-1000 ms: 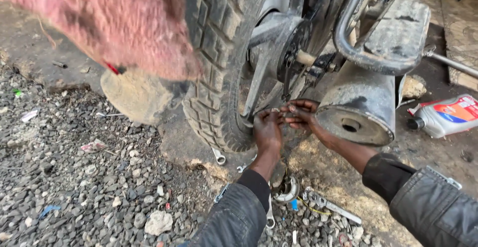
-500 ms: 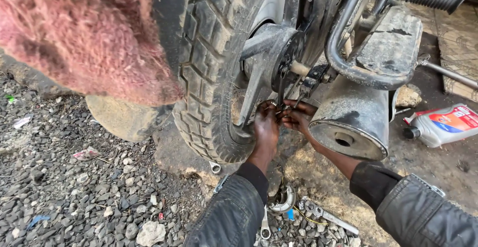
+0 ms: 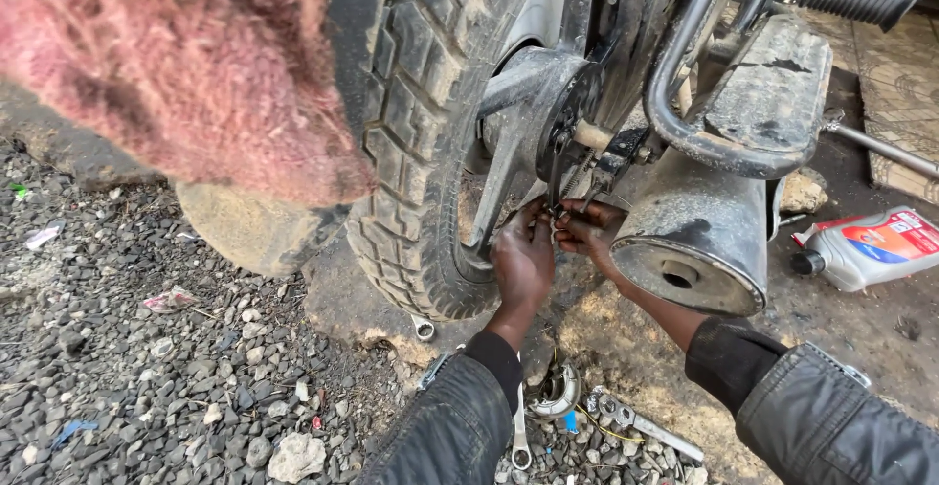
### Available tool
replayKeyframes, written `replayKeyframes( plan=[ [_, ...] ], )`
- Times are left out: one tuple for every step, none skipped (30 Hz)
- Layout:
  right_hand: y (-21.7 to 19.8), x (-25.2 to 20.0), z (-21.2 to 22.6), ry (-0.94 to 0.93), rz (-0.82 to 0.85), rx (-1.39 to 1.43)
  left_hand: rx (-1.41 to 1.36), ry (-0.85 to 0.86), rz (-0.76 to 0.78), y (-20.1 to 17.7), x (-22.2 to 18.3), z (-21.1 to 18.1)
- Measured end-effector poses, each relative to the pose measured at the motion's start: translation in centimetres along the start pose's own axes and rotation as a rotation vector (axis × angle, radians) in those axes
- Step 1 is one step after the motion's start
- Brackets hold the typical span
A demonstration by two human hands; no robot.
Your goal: Fitting a side panel onto a motorcycle and using a screwdriver and wrenches to perform maintenance on the frame and rear wheel.
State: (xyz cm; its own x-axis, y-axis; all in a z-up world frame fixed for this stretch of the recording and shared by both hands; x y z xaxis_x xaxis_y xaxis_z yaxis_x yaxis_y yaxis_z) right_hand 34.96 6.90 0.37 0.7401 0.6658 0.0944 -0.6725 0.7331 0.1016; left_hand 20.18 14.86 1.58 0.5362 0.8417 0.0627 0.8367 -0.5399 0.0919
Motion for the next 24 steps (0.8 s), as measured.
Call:
replayKeyframes(
  plan=[
    [0.3,-0.3,0.3,-0.029,-0.008,-0.024,0.145,0.026,-0.026,-0.6,-0.7,-0.9],
    [0.4,-0.6,0.7,-0.060,-0.017,-0.049,0.290,0.053,-0.052,-1.1,-1.4,-1.9],
    [0.3,-0.1,-0.2,-0.060,-0.014,-0.049,0.289,0.053,-0.055,-1.7,-1.7,-2.8],
    [0.1,0.3,-0.8,-0.140,-0.028,-0.062,0.307,0.097,-0.066,-2.1,-2.0,-3.9],
    [-0.3,0.7,-1.4,-0.220,-0.041,-0.075,0.325,0.142,-0.077,-2.5,-2.3,-5.0],
    [-1.5,2.2,-3.7,-0.222,-0.041,-0.076,0.323,0.143,-0.076,-2.7,-2.5,-5.7],
    [-2.8,3.7,-6.1,-0.217,-0.037,-0.104,0.366,0.224,-0.060,-2.7,-2.8,-6.7],
    [-3.9,5.2,-8.6,-0.210,-0.032,-0.129,0.412,0.305,-0.046,-3.0,-3.0,-7.7],
    [-3.4,5.0,-7.7,-0.212,-0.030,-0.128,0.412,0.306,-0.048,-2.9,-2.3,-6.9],
    [-3.1,4.5,-7.0,-0.218,-0.026,-0.147,0.455,0.331,-0.060,-2.7,-1.7,-6.1],
    [-2.9,4.1,-6.2,-0.224,-0.022,-0.167,0.497,0.357,-0.072,-2.4,-1.1,-5.3],
    [-2.0,2.9,-4.0,-0.225,-0.021,-0.167,0.497,0.357,-0.072,-2.1,-1.0,-4.5],
    [-1.1,1.6,-1.9,-0.188,-0.017,-0.188,0.494,0.348,-0.070,-1.9,-0.8,-3.8],
    [-0.4,0.4,0.2,-0.151,-0.013,-0.211,0.490,0.337,-0.067,-1.6,-0.6,-3.0],
    [-0.8,0.9,-0.4,-0.152,-0.013,-0.213,0.488,0.337,-0.067,-1.7,-0.4,-3.0],
    [-1.1,1.4,-1.2,-0.132,0.003,-0.212,0.506,0.334,-0.063,-2.0,-0.3,-2.8],
    [-1.4,1.8,-2.1,-0.112,0.019,-0.212,0.523,0.330,-0.058,-2.2,-0.2,-2.6],
    [-1.8,2.0,-2.4,-0.110,0.020,-0.211,0.524,0.328,-0.059,-2.8,-1.8,-5.1],
    [-2.2,2.2,-2.9,-0.063,0.033,-0.159,0.514,0.238,0.010,-3.2,-3.2,-7.2],
    [-2.6,2.5,-3.3,-0.016,0.045,-0.108,0.500,0.149,0.079,-3.6,-4.7,-9.3],
    [-3.0,2.7,-3.3,-0.015,0.046,-0.109,0.500,0.148,0.078,-3.5,-4.7,-9.4],
    [-3.3,3.0,-3.5,0.054,0.064,-0.032,0.520,0.131,0.074,-3.4,-4.6,-9.5],
    [-3.6,3.2,-3.8,0.123,0.083,0.044,0.540,0.113,0.071,-3.4,-4.6,-9.6],
    [-3.6,2.8,-2.5,0.127,0.085,0.045,0.542,0.110,0.069,-3.1,-4.3,-9.2]
  ],
)
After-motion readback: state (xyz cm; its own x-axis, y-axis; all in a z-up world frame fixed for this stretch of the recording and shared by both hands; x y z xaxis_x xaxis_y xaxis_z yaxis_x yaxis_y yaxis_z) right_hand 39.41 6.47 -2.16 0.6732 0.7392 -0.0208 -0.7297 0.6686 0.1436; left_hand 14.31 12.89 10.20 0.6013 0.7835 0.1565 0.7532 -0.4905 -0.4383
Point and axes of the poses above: each hand's wrist, its own x-axis towards the middle knuckle, its own y-axis out of the palm, z = x × y, the point moved 4 cm from there along x, towards the middle knuckle, and after that the axes turned 1 degree about -y, right-handed, at the moved point
